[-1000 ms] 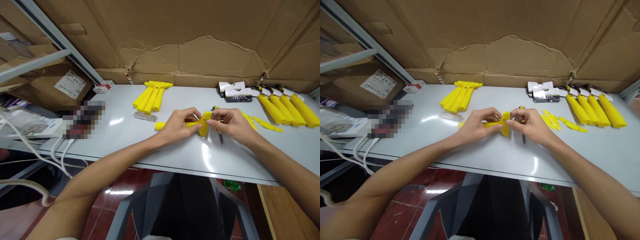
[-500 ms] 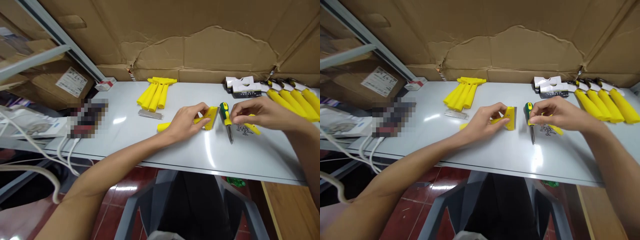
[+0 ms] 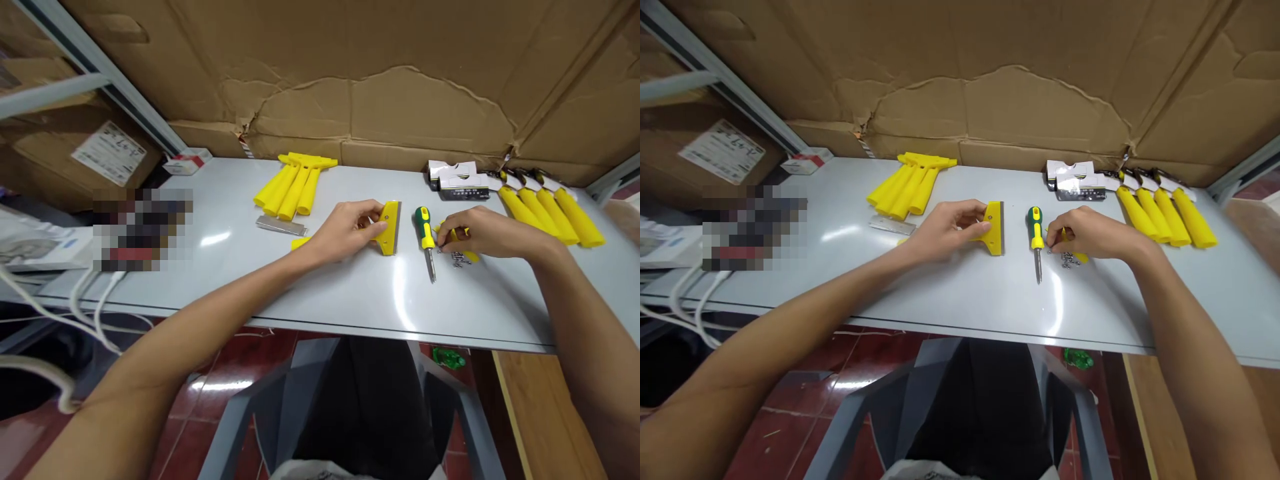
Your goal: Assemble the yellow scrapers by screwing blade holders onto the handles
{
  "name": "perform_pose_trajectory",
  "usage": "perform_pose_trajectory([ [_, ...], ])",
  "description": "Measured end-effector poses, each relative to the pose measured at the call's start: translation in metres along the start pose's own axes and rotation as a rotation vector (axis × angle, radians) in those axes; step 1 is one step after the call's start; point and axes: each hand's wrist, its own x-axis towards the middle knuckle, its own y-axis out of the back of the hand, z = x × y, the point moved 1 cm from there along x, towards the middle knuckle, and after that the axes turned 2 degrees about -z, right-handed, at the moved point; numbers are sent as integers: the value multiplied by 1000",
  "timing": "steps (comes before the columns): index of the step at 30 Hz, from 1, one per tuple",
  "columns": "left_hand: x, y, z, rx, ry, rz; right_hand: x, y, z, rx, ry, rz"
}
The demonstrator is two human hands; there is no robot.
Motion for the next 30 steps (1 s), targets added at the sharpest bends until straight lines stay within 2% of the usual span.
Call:
perform_pose_trajectory([
  [8,-1,1,1,-60,10,-10,2,3,12,28,18,33],
  [25,0,0,-5,-235,23,0,0,-3,-2,-31,2,-17],
  [30,1,-1,-7,-263,105,10,-1,-3,-4,-7,3,-19],
])
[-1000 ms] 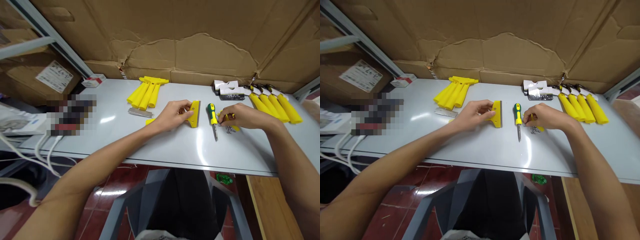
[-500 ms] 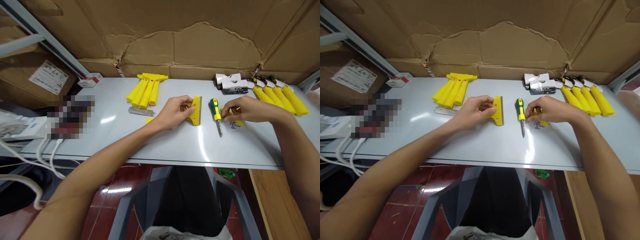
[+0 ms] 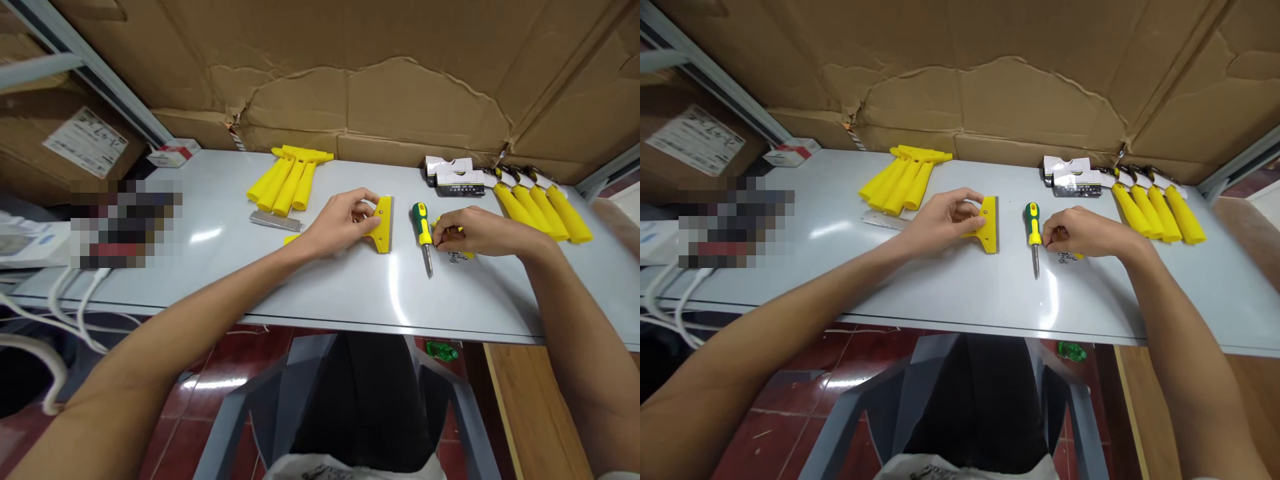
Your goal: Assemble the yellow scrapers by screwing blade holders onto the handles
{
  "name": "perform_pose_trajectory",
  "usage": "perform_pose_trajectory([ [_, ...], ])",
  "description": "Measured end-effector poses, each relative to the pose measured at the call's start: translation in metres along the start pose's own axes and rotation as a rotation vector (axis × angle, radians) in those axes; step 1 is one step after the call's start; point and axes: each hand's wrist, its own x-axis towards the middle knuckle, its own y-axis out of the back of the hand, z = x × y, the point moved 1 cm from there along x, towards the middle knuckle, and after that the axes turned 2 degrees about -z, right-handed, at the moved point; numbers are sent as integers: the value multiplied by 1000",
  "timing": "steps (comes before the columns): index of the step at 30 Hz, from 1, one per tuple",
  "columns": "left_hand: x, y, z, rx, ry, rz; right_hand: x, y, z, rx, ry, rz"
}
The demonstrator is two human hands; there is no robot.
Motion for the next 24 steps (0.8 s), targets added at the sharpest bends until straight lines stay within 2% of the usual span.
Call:
perform_pose_trajectory([
  [4,1,0,0,-13,6,11,-3,5,2,17,-19,43],
  [10,-1,0,6,-4,-17,-1,-15,18,2,247,-27,246],
  [12,-1,-2,6,-14,27,-9,-16,17,0,331,-16,219],
  [15,-2,-3,6,-58,97,-9,-12,12,-4,412,14,113],
  [17,-2,-4,5,-81,127,-6,-9,8,-8,453,40,116],
  [24,-2,-5,10,-93,77,-16,-3,-4,-29,534,163,357],
])
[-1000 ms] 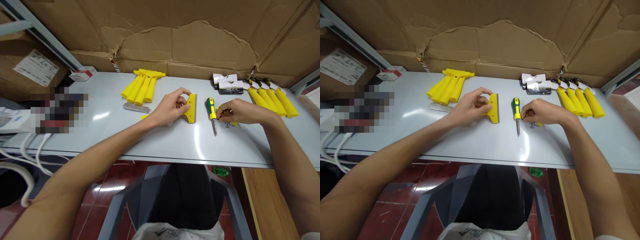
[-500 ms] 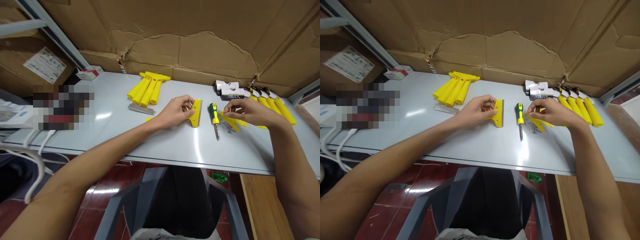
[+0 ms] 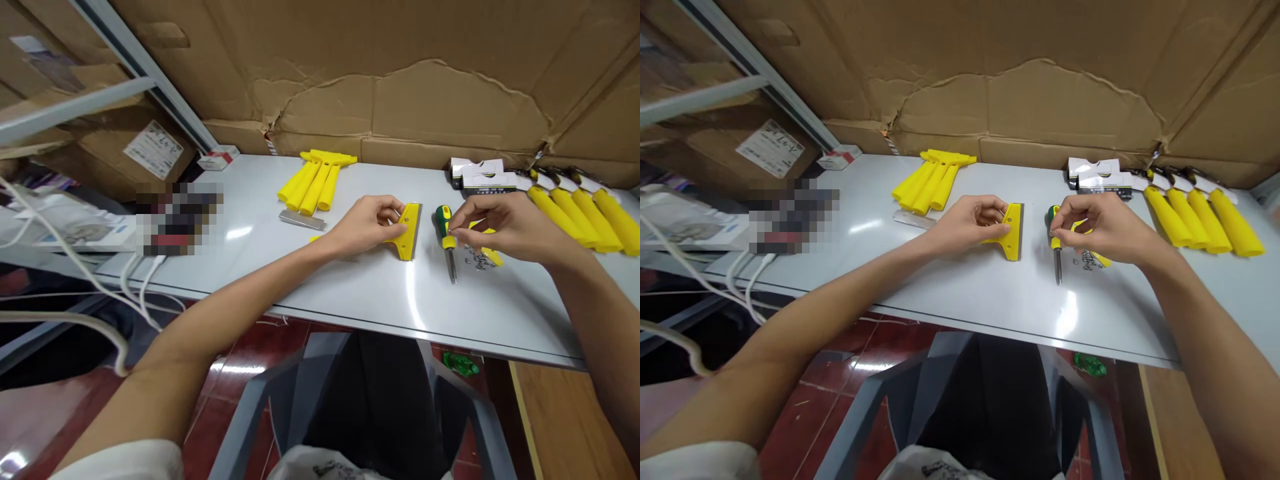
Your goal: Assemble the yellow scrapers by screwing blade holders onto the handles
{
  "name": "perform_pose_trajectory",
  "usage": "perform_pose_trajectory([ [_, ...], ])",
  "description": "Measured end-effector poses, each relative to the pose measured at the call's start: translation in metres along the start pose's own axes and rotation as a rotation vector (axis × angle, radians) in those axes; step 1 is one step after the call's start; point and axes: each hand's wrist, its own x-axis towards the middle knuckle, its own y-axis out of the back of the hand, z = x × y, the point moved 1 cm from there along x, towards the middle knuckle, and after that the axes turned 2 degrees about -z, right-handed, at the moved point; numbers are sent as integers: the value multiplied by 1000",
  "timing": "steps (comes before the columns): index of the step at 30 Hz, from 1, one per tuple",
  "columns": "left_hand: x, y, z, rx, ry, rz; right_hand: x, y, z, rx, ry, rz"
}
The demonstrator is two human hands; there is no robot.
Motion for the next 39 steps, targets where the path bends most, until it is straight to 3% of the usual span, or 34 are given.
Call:
perform_pose_trajectory([
  [3,-2,-3,3,-35,51,-46,0,-12,-6,-50,92,91],
  [8,-5,-6,6,-47,88,-87,0,-25,-15,-208,231,132],
  [16,-10,-13,6,-65,81,-78,1,-34,-16,-245,260,187],
  [23,-10,-17,2,35,-10,-27,7,-46,-22,-252,293,281],
  [39,-11,-13,3,-30,58,-93,11,-56,-19,-124,390,329],
])
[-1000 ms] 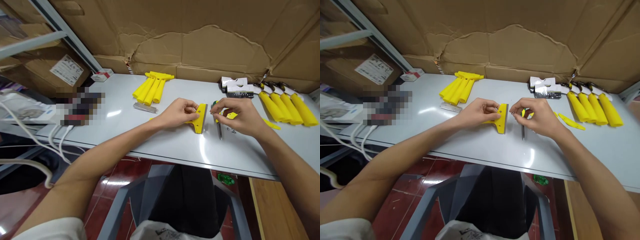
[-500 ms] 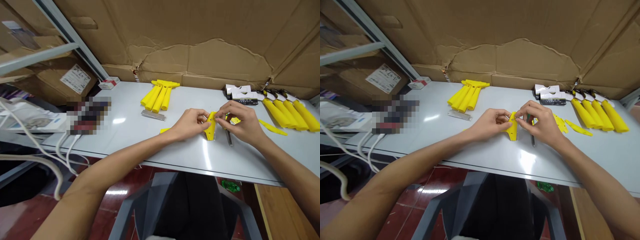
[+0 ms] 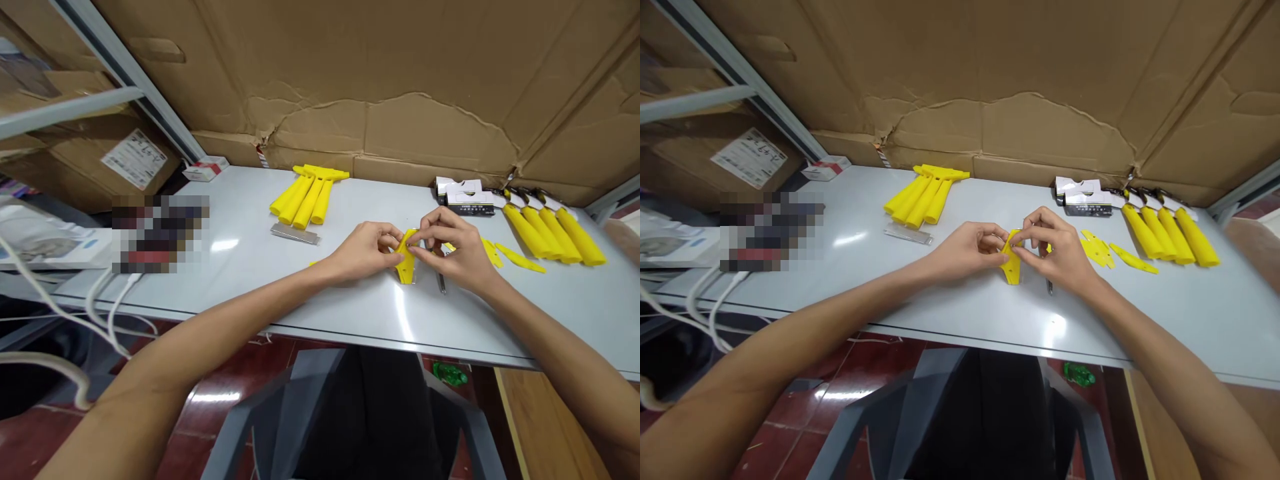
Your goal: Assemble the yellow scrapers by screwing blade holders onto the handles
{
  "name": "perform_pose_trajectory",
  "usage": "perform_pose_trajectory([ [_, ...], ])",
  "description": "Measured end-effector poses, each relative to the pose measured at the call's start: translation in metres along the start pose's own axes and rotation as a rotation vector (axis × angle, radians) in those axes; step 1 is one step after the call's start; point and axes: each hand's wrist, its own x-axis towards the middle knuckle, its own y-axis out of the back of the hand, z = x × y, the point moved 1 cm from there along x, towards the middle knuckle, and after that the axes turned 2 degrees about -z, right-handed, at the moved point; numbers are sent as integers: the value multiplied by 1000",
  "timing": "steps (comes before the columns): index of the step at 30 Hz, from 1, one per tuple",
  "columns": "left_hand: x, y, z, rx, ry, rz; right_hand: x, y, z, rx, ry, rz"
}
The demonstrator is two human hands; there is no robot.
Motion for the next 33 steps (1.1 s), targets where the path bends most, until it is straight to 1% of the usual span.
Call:
perform_pose_trajectory([
  [5,-1,0,3,-47,58,-10,-1,0,2,5,9,5],
  [13,-1,0,-2,-24,17,6,-4,0,6,30,-80,-7],
  [17,-1,1,-2,-40,29,-9,-4,-2,6,24,-60,0],
  [23,-6,0,8,-34,72,-15,-6,-4,10,46,-2,31],
  [26,-5,0,9,-33,57,-4,-7,-6,10,59,1,29],
  [33,-2,4,8,-102,59,-32,-9,-14,6,113,-104,58],
])
